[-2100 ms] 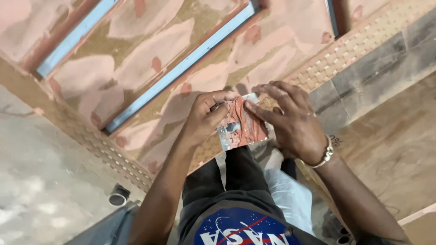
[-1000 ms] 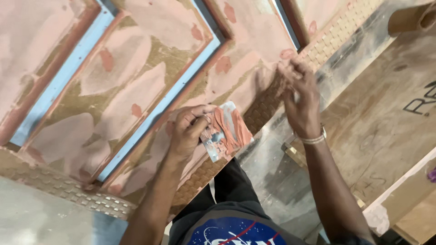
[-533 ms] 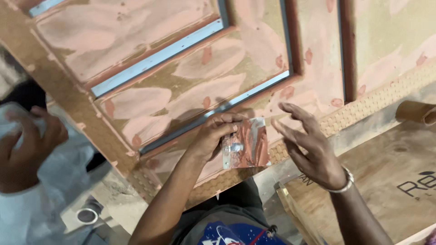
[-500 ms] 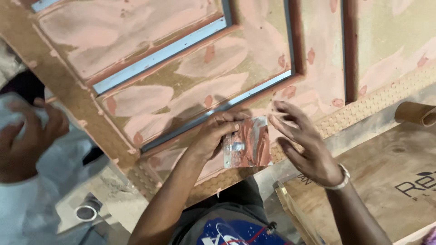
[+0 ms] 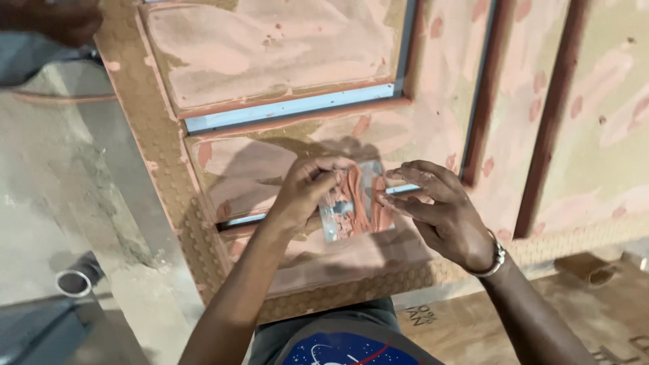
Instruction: The person applies pink wood filler to the recessed grooves of a large wooden door panel using a small putty knife. They repeatedly scoop filler from a palette and smooth it into the grooves. Another person works nearby on a similar panel.
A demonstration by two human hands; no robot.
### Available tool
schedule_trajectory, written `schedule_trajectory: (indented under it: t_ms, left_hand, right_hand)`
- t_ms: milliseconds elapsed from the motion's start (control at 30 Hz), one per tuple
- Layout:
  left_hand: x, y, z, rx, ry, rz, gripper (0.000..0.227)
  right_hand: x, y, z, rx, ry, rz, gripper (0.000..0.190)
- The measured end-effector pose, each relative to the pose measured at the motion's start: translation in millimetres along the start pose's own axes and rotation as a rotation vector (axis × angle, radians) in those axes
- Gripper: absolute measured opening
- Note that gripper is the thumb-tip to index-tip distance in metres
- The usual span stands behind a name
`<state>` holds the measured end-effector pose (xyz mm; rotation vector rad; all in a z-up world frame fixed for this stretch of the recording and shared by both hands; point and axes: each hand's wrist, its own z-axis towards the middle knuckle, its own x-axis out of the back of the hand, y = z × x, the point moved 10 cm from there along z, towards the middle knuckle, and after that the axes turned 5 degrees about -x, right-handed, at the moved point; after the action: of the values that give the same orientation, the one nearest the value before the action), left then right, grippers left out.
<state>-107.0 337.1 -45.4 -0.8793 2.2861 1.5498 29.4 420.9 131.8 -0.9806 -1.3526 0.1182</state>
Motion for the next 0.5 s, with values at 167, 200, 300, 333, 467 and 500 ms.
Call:
schedule_trajectory:
  t_ms: [167, 200, 300, 333, 467, 500]
  left_hand:
    - [38.2, 1.8, 15.0, -0.146, 0.365, -0.198, 0.024]
    - [38.7, 1.1, 15.8, -0.138, 0.373, -0.257, 0.025]
    - [33.0, -0.4, 12.4, -0.127, 0.384, -0.376, 0.027]
    - [30.1, 2.4, 13.4, -0.14, 0.373, -0.376, 0.027]
    - [27.6, 2.0, 11.5, -0.118, 0.435, -0.361, 0.03]
    - [27.1, 3.4, 14.2, -0.134, 0.418, -0.355, 0.029]
  right_hand:
    - [7.9, 75.9, 44.2, -0.129, -0.009, 0.626, 0.039]
    - [8.1, 95.3, 59.1, -0.197, 0.021, 0.7, 0.041]
    - [12.3, 114.8, 103.6, -0.131, 0.145, 0.031, 0.041]
    - [10.6, 114.3, 114.3, -0.077, 0.145, -0.116, 0.041]
    - [-5.7, 105.1, 127.3, 0.066, 0.173, -0.511, 0.037]
    - [-9.6, 102.2, 125.9, 0.084, 0.187, -0.561, 0.034]
